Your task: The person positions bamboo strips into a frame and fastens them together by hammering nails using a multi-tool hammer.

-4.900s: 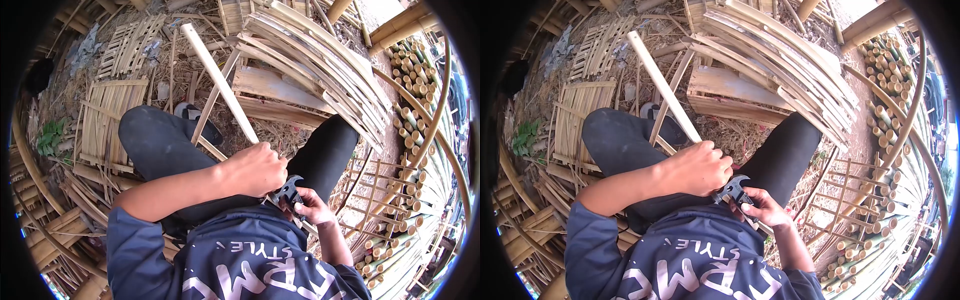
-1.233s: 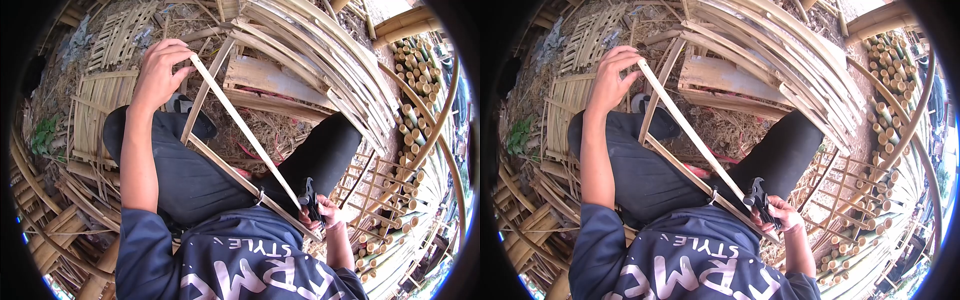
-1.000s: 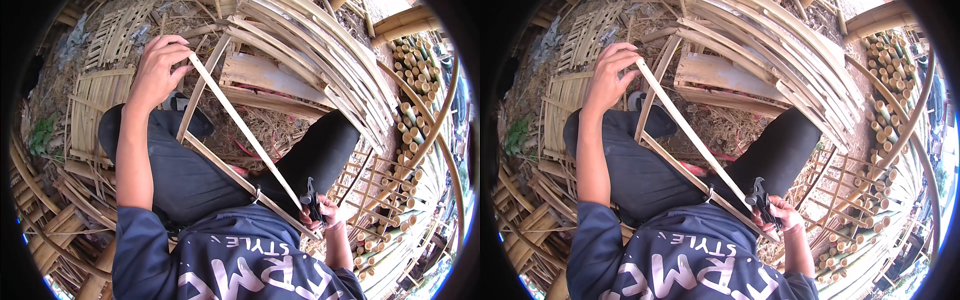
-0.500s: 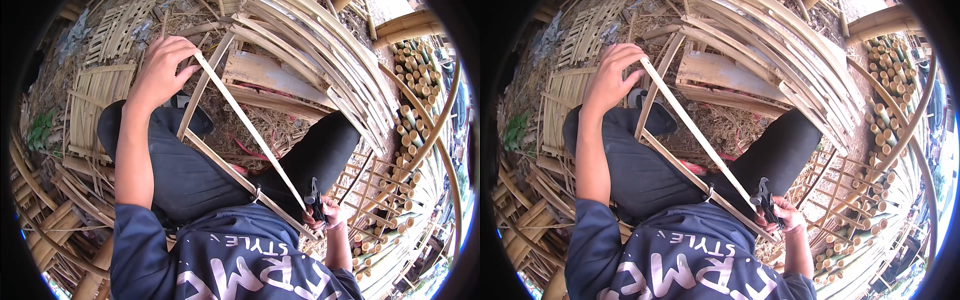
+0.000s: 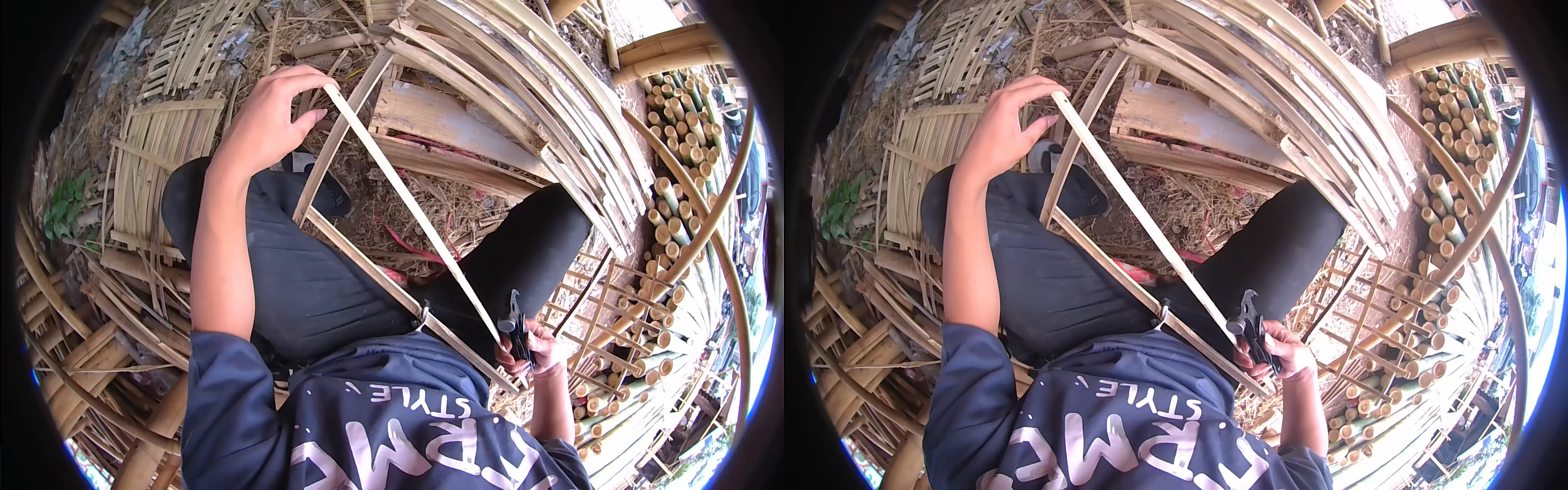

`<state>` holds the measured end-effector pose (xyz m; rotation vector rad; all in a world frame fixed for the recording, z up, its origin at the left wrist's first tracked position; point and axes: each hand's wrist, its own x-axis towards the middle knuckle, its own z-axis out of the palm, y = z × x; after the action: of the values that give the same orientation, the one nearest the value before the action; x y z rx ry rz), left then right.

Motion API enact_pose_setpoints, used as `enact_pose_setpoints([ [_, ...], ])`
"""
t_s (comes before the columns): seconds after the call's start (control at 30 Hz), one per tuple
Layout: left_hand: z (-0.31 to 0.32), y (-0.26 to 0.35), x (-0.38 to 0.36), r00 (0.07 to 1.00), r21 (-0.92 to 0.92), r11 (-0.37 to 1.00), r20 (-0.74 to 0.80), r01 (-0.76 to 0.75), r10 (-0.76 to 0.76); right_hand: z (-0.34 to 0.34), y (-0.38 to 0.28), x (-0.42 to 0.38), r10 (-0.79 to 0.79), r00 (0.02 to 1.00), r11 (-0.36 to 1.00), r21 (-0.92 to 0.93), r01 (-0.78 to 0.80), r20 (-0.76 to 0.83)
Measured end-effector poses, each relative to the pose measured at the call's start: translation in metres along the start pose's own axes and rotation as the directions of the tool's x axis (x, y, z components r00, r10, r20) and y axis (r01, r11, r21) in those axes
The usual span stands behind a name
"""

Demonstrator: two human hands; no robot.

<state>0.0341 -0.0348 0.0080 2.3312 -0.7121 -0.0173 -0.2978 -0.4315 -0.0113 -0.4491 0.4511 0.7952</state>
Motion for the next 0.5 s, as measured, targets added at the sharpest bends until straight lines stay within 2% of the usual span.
enact_pose_setpoints([
  [0.1, 0.001, -0.002, -0.001, 1.000, 0.007, 1.000, -0.026, -0.015, 0.015, 0.002, -0.001, 0.000, -0.007, 1.000, 1.000, -0.013, 0.007, -0.002],
  [0.2, -0.001, -0.003, -0.001, 1.000, 0.034, 0.999, 0.025, 0.009, -0.010, 0.002, 0.000, 0.001, -0.015, 1.000, 1.000, -0.026, 0.015, -0.009],
  [0.3, 0.003, -0.004, -0.006, 0.995, 0.041, 0.994, 0.028, 0.099, -0.100, 0.006, -0.001, 0.003, -0.036, 0.999, 0.999, -0.007, 0.036, -0.022],
  [0.4, 0.011, -0.022, -0.015, 0.970, 0.139, 0.962, 0.018, 0.237, -0.241, -0.002, -0.001, 0.001, -0.074, 0.997, 0.997, -0.006, 0.074, -0.026],
  [0.5, 0.025, -0.025, -0.013, 0.888, 0.178, 0.888, 0.111, 0.424, -0.446, -0.010, -0.002, -0.003, -0.147, 0.989, 0.989, -0.009, 0.147, 0.005],
])
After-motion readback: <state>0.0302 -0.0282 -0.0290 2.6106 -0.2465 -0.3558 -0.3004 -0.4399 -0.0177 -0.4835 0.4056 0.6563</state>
